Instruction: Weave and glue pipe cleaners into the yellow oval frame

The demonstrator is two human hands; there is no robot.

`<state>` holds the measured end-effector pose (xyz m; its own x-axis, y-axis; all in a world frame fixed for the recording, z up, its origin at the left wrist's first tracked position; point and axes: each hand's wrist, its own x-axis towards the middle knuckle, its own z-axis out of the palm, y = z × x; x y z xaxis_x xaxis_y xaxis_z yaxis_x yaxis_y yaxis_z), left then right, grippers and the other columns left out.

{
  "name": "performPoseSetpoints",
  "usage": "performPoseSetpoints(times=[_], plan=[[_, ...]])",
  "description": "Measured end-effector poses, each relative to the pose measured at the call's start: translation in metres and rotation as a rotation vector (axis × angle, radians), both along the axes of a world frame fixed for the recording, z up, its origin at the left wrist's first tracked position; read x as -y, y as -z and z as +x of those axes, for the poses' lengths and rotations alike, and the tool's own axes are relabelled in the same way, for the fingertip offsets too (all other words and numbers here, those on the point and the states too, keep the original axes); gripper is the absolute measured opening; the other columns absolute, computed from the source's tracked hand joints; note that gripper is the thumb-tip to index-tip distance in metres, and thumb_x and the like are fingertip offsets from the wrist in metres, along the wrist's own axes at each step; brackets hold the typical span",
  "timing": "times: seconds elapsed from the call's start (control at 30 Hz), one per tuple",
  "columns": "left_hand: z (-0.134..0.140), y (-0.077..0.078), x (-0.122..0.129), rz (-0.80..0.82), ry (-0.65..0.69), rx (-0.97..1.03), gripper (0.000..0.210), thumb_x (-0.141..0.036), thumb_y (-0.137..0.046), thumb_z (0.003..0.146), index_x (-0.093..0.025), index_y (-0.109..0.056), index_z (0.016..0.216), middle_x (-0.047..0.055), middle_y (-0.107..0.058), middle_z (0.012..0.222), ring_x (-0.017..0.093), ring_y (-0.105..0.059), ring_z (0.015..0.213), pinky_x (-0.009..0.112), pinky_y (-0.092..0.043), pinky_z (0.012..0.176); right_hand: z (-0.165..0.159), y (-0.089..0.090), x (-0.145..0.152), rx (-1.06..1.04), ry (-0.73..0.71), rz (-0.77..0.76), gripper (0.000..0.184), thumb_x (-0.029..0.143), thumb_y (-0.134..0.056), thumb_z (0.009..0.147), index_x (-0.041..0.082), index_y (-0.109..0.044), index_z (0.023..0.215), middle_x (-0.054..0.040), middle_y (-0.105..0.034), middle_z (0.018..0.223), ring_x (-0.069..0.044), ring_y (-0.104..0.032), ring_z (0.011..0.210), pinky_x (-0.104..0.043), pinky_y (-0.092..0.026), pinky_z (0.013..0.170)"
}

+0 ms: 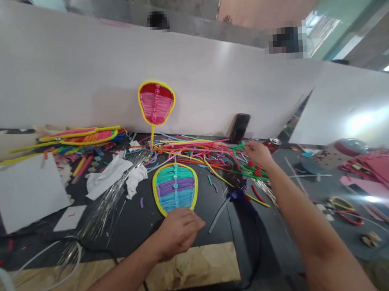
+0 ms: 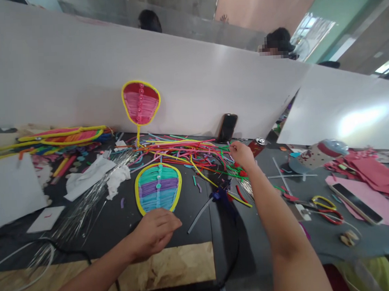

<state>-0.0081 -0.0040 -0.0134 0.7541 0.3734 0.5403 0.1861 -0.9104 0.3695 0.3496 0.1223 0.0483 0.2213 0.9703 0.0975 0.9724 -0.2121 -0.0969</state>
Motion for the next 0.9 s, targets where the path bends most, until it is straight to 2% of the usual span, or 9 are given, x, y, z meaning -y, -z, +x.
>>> performPoseSetpoints(times=[0.1, 0.2, 0.37, 0.5, 0.6, 0.7, 0.8, 0.9], plan=[[0.001, -0.001, 0.001, -0.005, 0.001, -0.006, 0.024, -0.010, -0.044, 0.081, -0.018, -0.059, 0.099, 0.007, -0.071, 0.085, 0.016, -0.065, 0.079, 0.030, -0.051, 0.073, -0.027, 0.007, 0.004, -0.128, -0.129, -0.022, 0.028, 0.022, -0.037, 0.089, 0.016, -0.062, 0.098, -0.0053, -0.071, 0.089, -0.015, -0.063, 0.074, -0.022, -0.044, 0.066], [0.002, -0.002, 0.001, 0.004, -0.005, 0.004, 0.022, -0.010, -0.044, 0.082, -0.018, -0.059, 0.097, 0.006, -0.070, 0.084, 0.016, -0.065, 0.078, 0.030, -0.051, 0.072, -0.056, 0.022, 0.003, -0.200, -0.207, -0.063, 0.029, 0.017, -0.032, 0.089, 0.017, -0.058, 0.103, -0.0033, -0.070, 0.086, -0.014, -0.063, 0.070, -0.022, -0.045, 0.064], [0.001, 0.001, -0.002, 0.058, -0.071, 0.031, 0.023, -0.009, -0.043, 0.081, -0.018, -0.060, 0.094, 0.006, -0.070, 0.081, 0.016, -0.065, 0.075, 0.029, -0.051, 0.069, -0.088, 0.041, -0.008, -0.189, -0.223, -0.090, 0.029, 0.017, -0.033, 0.091, 0.015, -0.058, 0.105, -0.0098, -0.068, 0.096, -0.019, -0.063, 0.086, -0.027, -0.046, 0.074], [-0.003, 0.002, -0.004, 0.067, -0.111, 0.047, 0.021, -0.011, -0.045, 0.081, -0.018, -0.060, 0.094, 0.006, -0.071, 0.080, 0.017, -0.065, 0.074, 0.030, -0.051, 0.067, -0.097, 0.044, -0.017, -0.148, -0.183, -0.132, 0.027, 0.024, -0.039, 0.093, 0.015, -0.059, 0.109, -0.0128, -0.068, 0.099, -0.023, -0.063, 0.091, -0.031, -0.045, 0.077], [-0.004, 0.003, -0.004, 0.065, -0.119, 0.047, 0.021, -0.010, -0.045, 0.081, -0.017, -0.060, 0.094, 0.006, -0.071, 0.081, 0.017, -0.065, 0.074, 0.030, -0.051, 0.067, -0.099, 0.047, -0.021, -0.134, -0.168, -0.160, 0.023, 0.029, -0.047, 0.092, 0.017, -0.062, 0.105, -0.0114, -0.067, 0.102, -0.025, -0.062, 0.098, -0.035, -0.045, 0.084], [-0.004, 0.005, -0.004, 0.064, -0.110, 0.025, 0.022, -0.010, -0.045, 0.081, -0.018, -0.061, 0.095, 0.006, -0.070, 0.081, 0.016, -0.065, 0.075, 0.029, -0.051, 0.069, -0.102, 0.052, -0.024, -0.151, -0.149, -0.190, 0.023, 0.031, -0.053, 0.091, 0.016, -0.060, 0.107, -0.0084, -0.063, 0.109, -0.022, -0.060, 0.099, -0.040, -0.047, 0.086], [-0.005, 0.008, -0.006, 0.055, -0.126, 0.016, 0.024, -0.011, -0.046, 0.079, -0.018, -0.062, 0.096, 0.007, -0.070, 0.081, 0.017, -0.065, 0.075, 0.029, -0.052, 0.069, -0.104, 0.054, -0.026, -0.217, -0.137, -0.197, 0.029, 0.033, -0.054, 0.090, 0.016, -0.056, 0.114, -0.0076, -0.058, 0.114, -0.019, -0.060, 0.097, -0.041, -0.051, 0.082], [-0.007, 0.011, -0.008, 0.049, -0.164, 0.035, 0.025, -0.011, -0.047, 0.078, -0.018, -0.063, 0.096, 0.007, -0.071, 0.081, 0.017, -0.066, 0.075, 0.031, -0.053, 0.068, -0.099, 0.048, -0.024, -0.350, -0.173, -0.166, 0.020, 0.032, -0.053, 0.090, 0.015, -0.060, 0.098, -0.0069, -0.062, 0.097, -0.017, -0.059, 0.087, -0.032, -0.048, 0.077]])
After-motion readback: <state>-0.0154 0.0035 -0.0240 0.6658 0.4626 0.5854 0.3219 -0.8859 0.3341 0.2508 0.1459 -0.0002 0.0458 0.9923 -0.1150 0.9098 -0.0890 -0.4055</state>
